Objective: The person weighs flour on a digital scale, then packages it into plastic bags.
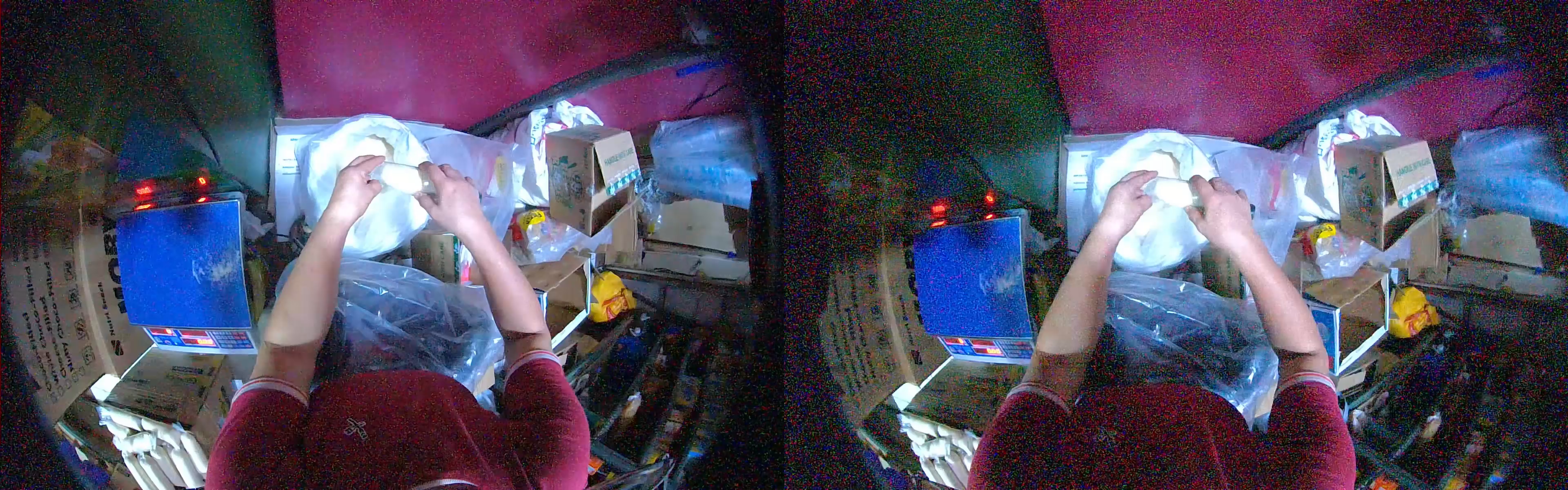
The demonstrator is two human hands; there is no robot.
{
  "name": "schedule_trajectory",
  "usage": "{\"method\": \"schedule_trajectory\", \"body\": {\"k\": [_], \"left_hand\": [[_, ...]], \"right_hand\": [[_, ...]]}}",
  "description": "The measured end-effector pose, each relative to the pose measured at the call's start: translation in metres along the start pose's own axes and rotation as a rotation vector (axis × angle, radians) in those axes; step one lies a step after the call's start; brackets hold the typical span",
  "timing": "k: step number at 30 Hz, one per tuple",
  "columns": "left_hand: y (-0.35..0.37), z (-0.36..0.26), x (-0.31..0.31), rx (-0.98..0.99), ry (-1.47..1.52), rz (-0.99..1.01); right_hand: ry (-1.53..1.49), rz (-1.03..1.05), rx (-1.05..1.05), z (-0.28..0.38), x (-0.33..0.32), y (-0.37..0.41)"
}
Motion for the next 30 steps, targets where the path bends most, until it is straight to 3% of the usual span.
{"method": "schedule_trajectory", "body": {"k": [11,20,24,27,30], "left_hand": [[-0.003,0.012,0.01,-0.09,0.045,0.019],[-0.003,0.02,0.003,-0.142,0.056,0.017],[0.0,0.038,-0.005,-0.149,0.116,-0.001],[0.002,0.046,-0.008,-0.074,-0.203,0.013],[-0.001,0.037,-0.024,-0.078,-0.176,-0.019]], "right_hand": [[0.448,0.242,0.091,0.034,0.002,-0.026],[0.387,0.286,0.11,0.033,-0.002,-0.026],[0.277,0.121,0.143,-0.003,-0.019,-0.019],[0.233,0.237,0.319,-0.051,0.044,-0.031],[0.192,0.395,0.372,-0.089,0.136,-0.045]]}}
Point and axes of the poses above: each hand's wrist, its own y-axis away from the middle knuckle, its own x-axis out of the palm, z = x × y, the point moved 8 cm from there along -y, towards the middle knuckle, and after that the axes turned 9 degrees about -y, right-handed, at the moved point
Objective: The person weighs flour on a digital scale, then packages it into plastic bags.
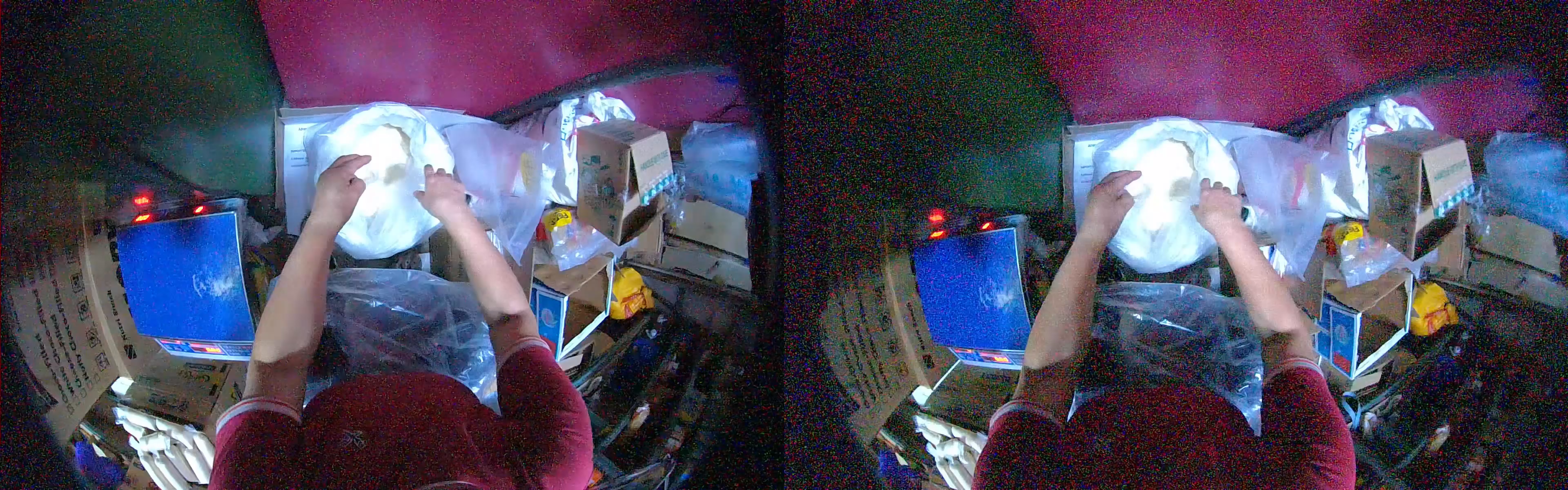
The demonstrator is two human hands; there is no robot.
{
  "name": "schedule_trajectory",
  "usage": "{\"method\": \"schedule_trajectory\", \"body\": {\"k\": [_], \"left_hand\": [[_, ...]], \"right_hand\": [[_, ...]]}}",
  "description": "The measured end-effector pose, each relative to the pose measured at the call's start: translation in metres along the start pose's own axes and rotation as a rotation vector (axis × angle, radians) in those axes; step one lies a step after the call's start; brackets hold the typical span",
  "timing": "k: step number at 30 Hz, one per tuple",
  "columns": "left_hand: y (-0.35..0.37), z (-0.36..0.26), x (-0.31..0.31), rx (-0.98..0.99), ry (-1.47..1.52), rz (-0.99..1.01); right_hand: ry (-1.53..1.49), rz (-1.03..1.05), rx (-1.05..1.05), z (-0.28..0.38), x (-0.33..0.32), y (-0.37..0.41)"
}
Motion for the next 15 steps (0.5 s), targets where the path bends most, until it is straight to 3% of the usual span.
{"method": "schedule_trajectory", "body": {"k": [6,8,15], "left_hand": [[0.003,-0.014,-0.03,-0.13,-0.015,0.076],[0.004,-0.021,-0.037,-0.069,-0.05,0.071],[-0.004,-0.017,-0.037,-0.065,-0.099,0.124]], "right_hand": [[-0.239,0.053,0.142,-0.007,0.085,-0.086],[-0.265,0.067,0.149,-0.002,0.111,-0.116],[-0.478,-0.04,0.126,0.031,0.131,-0.157]]}}
Point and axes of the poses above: each hand's wrist, its own y-axis away from the middle knuckle, its own x-axis out of the palm, z = x × y, the point moved 8 cm from there along -y, towards the middle knuckle, and after that the axes turned 9 degrees about -y, right-handed, at the moved point
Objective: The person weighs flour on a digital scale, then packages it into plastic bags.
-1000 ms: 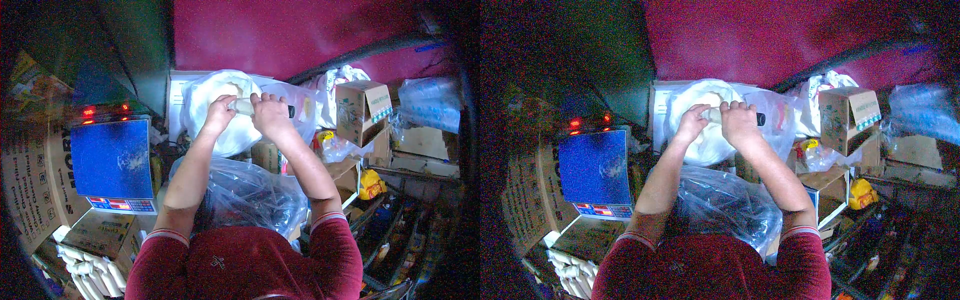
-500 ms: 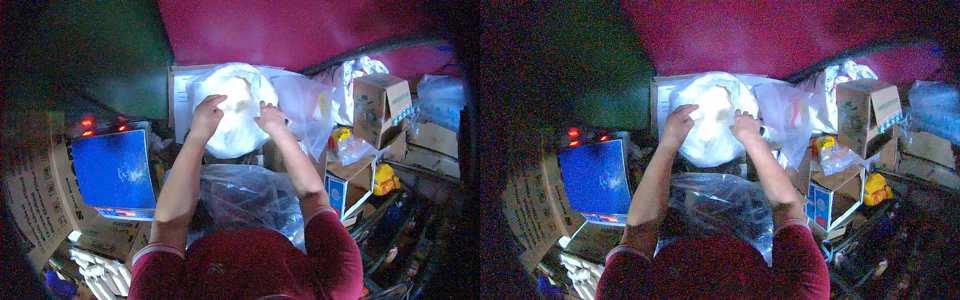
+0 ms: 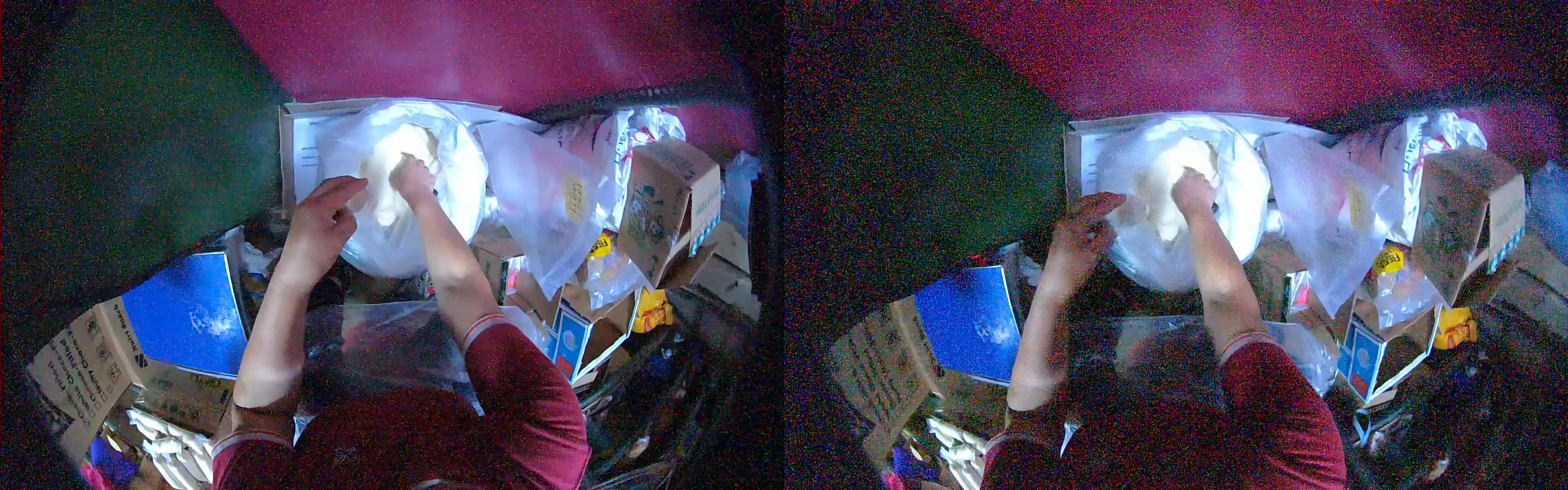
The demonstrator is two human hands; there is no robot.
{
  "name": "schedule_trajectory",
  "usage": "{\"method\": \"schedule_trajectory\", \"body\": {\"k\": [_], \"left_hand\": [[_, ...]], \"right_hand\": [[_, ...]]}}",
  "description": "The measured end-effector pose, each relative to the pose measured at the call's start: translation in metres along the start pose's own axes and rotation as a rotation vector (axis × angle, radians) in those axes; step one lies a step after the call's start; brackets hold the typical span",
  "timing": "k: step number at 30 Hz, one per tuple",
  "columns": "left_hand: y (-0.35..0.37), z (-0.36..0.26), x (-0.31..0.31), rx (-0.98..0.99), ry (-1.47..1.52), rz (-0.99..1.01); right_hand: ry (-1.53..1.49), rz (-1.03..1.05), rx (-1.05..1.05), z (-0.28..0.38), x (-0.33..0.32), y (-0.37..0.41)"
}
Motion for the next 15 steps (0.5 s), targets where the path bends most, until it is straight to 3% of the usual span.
{"method": "schedule_trajectory", "body": {"k": [7,15], "left_hand": [[0.0,-0.005,0.009,0.039,0.045,-0.01],[0.003,-0.013,0.038,0.151,0.027,-0.059]], "right_hand": [[0.107,0.013,-0.268,0.001,-0.066,0.073],[-0.213,-0.169,-0.507,0.012,-0.193,0.211]]}}
Point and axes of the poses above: each hand's wrist, its own y-axis away from the middle knuckle, its own x-axis out of the palm, z = x × y, the point moved 8 cm from there along -y, towards the middle knuckle, and after that the axes turned 9 degrees about -y, right-handed, at the moved point
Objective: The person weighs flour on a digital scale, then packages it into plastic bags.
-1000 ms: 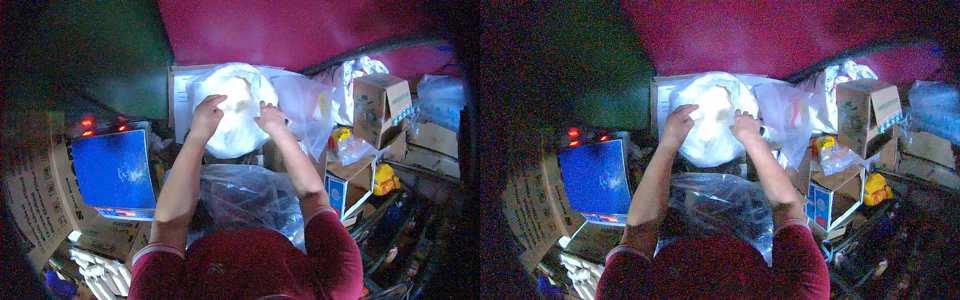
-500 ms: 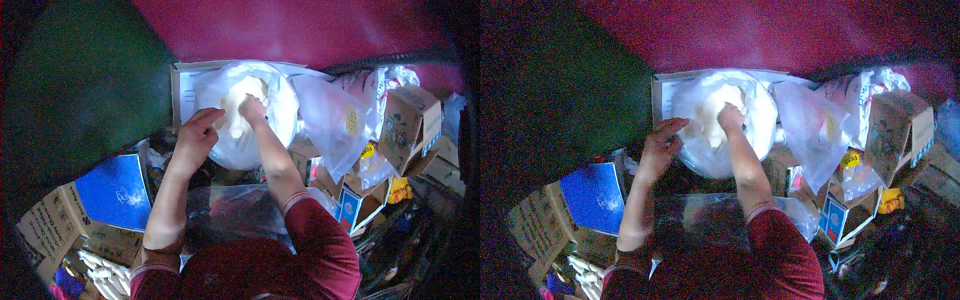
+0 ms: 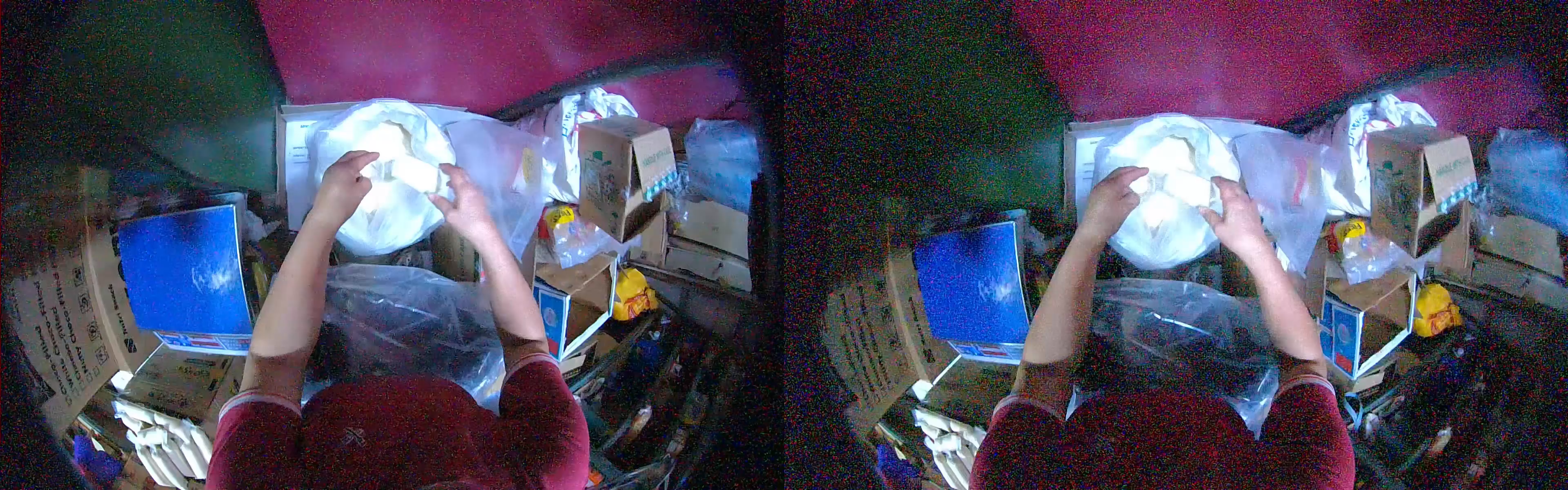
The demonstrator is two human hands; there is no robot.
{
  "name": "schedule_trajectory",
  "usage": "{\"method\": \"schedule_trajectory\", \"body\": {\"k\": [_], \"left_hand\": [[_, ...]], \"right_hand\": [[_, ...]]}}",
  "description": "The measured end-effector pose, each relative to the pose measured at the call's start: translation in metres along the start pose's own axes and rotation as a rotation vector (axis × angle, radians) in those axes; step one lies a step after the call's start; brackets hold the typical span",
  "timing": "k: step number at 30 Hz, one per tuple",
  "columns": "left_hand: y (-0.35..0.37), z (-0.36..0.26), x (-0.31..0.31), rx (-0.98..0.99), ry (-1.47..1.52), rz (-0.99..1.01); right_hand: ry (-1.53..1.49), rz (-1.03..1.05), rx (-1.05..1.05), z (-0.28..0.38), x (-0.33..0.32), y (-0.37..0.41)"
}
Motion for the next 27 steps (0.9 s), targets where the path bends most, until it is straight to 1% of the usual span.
{"method": "schedule_trajectory", "body": {"k": [3,4,6,9,13,14,17,24,27], "left_hand": [[0.002,-0.001,0.008,-0.084,0.077,0.021],[0.002,-0.001,0.013,-0.07,0.122,0.031],[0.002,-0.002,0.023,-0.043,0.212,0.055],[0.002,-0.001,0.032,-0.072,0.292,0.044],[0.0,-0.003,0.032,-0.056,0.286,0.025],[0.0,-0.005,0.031,-0.054,0.273,0.024],[0.0,-0.01,0.027,-0.052,0.263,0.013],[-0.002,-0.001,0.034,-0.084,0.305,-0.009],[-0.003,-0.001,0.032,-0.049,0.245,-0.047]], "right_hand": [[0.081,0.016,-0.099,0.052,-0.031,0.016],[0.123,0.015,-0.124,0.059,-0.034,0.018],[0.264,0.026,-0.146,0.079,-0.035,0.02],[0.463,0.007,-0.196,0.098,-0.03,0.018],[0.634,0.041,-0.2,0.126,-0.028,0.015],[0.668,0.057,-0.2,0.129,-0.027,0.015],[0.746,-0.013,-0.315,0.136,-0.025,0.015],[0.845,-0.007,-0.326,0.145,-0.017,0.016],[0.894,0.033,-0.298,0.148,-0.012,0.012]]}}
Point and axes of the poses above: each hand's wrist, its own y-axis away from the middle knuckle, its own x-axis out of the palm, z = x × y, the point moved 8 cm from there along -y, towards the middle knuckle, and after that the axes turned 9 degrees about -y, right-handed, at the moved point
